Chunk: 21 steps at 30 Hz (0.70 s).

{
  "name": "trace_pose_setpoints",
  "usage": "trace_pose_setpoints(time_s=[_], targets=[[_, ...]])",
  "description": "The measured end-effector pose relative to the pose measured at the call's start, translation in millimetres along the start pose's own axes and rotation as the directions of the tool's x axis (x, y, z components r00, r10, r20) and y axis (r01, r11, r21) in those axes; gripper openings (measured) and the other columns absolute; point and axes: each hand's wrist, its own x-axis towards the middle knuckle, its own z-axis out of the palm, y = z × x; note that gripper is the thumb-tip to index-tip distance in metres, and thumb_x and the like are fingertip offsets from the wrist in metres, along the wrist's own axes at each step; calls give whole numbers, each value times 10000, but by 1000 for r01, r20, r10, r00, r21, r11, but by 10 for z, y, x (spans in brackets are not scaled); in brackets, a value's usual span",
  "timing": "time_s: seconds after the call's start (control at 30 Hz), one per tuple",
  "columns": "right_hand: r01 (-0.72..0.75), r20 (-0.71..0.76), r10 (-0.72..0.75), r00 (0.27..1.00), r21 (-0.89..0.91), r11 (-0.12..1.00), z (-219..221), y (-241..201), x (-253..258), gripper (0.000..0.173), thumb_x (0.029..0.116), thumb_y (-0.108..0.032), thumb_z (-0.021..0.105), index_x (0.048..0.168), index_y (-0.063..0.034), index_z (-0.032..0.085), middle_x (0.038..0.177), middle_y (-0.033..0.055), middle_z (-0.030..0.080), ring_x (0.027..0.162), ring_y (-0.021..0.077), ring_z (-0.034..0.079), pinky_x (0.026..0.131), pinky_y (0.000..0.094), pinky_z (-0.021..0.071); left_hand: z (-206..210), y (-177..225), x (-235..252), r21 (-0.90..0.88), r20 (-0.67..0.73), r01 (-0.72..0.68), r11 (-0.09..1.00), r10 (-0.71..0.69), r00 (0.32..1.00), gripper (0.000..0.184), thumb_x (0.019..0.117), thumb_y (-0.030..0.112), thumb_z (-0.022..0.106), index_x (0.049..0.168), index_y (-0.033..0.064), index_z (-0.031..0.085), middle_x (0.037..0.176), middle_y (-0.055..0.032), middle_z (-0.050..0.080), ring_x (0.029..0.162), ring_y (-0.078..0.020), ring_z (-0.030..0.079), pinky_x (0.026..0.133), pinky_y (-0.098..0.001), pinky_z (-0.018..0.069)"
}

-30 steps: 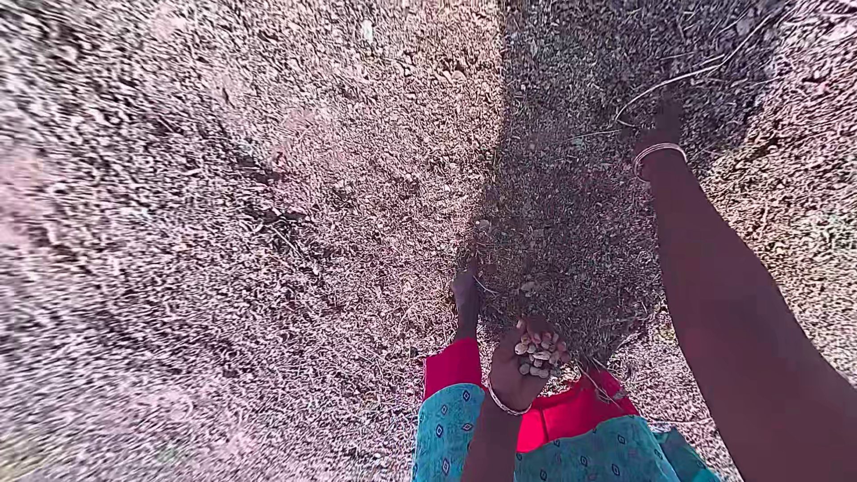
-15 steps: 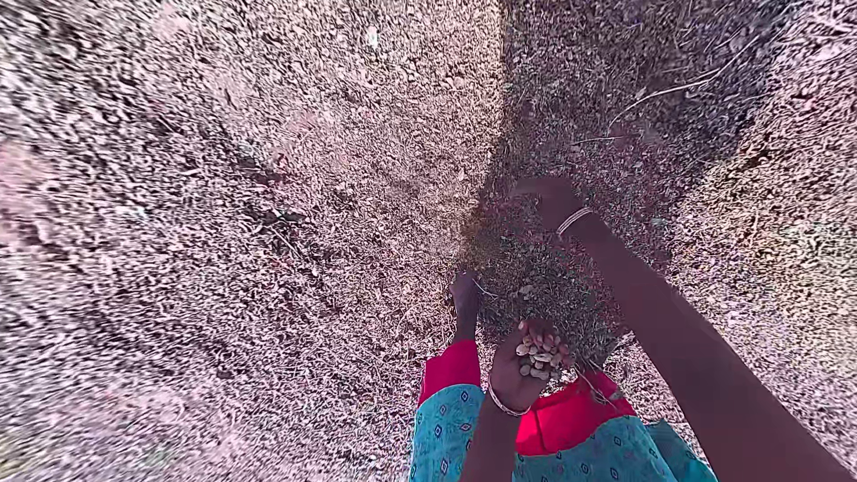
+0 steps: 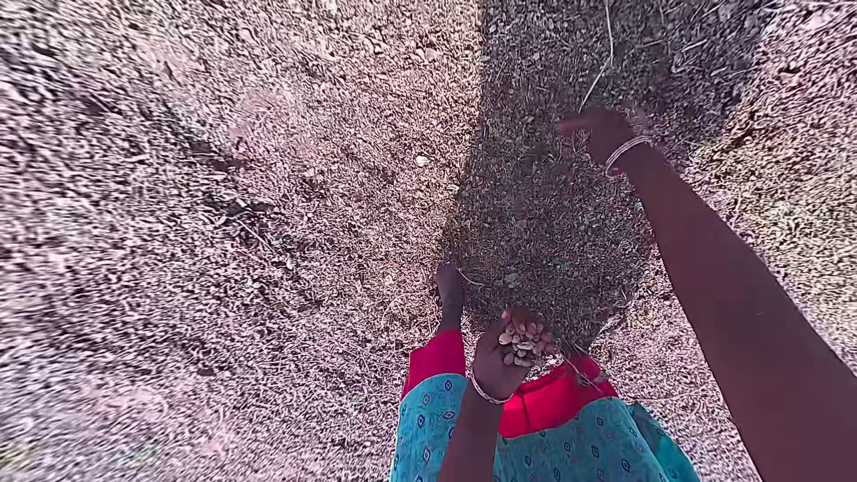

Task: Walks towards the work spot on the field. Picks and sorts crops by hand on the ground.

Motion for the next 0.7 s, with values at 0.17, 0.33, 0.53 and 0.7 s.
trace_pose_setpoints(time_s=[0.17, 0.33, 0.53, 0.7], targets=[[-318, -410, 326, 852, 91, 944, -19, 573, -122, 602, 892, 64, 566, 1480, -57, 532, 1519, 267, 482, 1439, 441, 423, 1183, 573, 333, -14, -19, 50, -4, 38, 16, 1000, -16, 999, 330, 1016, 361, 557, 886, 154, 778, 916, 8, 754, 910, -135, 731, 856, -321, 601], [-387, -176, 375, 910, -40, 921, 638, 645, -64, 928, 793, 58, 738, 1612, -110, 336, 1656, 334, 181, 1513, 580, 162, 1181, 729, 212, -18, -41, 26, 24, -29, 50, 998, -49, 998, 340, 1018, 359, 548, 867, 158, 777, 882, 20, 749, 894, -127, 734, 846, -323, 606], [85, 360, -75, 930, -12, 996, 1123, -202, -783, 439, 935, 118, 547, 1309, -60, 694, 1517, 219, 516, 1385, 455, 493, 1113, 644, 399, -18, -93, 72, 26, -9, 45, 999, -44, 999, 330, 1014, 352, 551, 887, 159, 786, 915, 11, 755, 906, -133, 731, 848, -321, 601], [-274, -179, 216, 960, -437, 857, 185, 499, -285, 448, 1020, -94, 561, 1459, -175, 590, 1708, 161, 215, 1555, 532, 59, 1054, 910, 31, -97, -153, 65, 81, -28, 50, 995, -48, 998, 321, 1003, 362, 571, 880, 159, 787, 899, 10, 751, 893, -133, 728, 841, -321, 601]])
